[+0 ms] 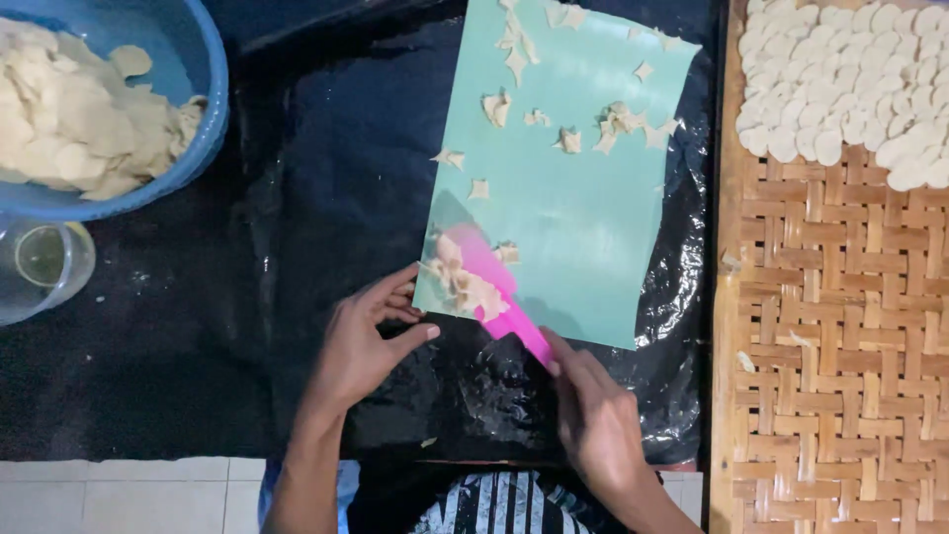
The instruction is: Flattening dough using a roller and a spatula on a flat surface to prepare crackers for drying.
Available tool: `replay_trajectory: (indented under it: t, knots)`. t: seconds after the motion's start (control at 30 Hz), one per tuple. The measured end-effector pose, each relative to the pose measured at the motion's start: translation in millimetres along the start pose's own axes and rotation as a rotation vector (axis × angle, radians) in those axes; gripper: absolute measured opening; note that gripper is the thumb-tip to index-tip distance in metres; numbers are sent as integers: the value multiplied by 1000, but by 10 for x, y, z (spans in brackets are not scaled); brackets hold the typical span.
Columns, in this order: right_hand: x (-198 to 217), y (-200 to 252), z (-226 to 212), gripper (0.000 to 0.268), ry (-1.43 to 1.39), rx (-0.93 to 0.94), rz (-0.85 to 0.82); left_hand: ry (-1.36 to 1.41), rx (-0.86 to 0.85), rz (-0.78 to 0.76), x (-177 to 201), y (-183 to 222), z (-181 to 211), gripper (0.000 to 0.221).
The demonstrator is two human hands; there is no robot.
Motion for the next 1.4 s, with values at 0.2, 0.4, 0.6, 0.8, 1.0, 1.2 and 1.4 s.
replay_trajectory:
  t: [0.2, 0.4, 0.6, 0.8, 1.0, 1.2, 1.4]
  knots:
    - [391, -208, -346, 69, 367, 57, 83, 91, 44, 53, 21, 31, -30, 84]
    - [481, -137, 182, 52, 50, -204, 164, -226, 84, 334, 149, 342, 549, 53]
    - [-117, 22, -183, 59, -311, 116, 101, 32, -421, 50, -553, 276, 1426, 66]
    - [-262, -238, -313, 49, 10, 119, -177, -291, -309, 124, -191, -185, 1281, 23]
    - [-192, -521, -3, 84, 463, 252, -177, -811, -314, 281, 583, -1251, 1263, 19]
    - [-141, -459, 30, 72, 279, 322, -159, -937, -207, 189, 583, -1646, 1033, 36]
    - [-110, -458, 13, 67, 148, 342, -137, -1085, -400, -9, 365, -1205, 948, 45]
Point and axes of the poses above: each hand's wrist, its own y-axis away from the middle knuckle, its own x-axis out of the back of the hand, z = x × y, the point moved 10 cm from there along -y, towards the middle knuckle, and after that the axes turned 12 degrees about -y, right-handed, at the moved point
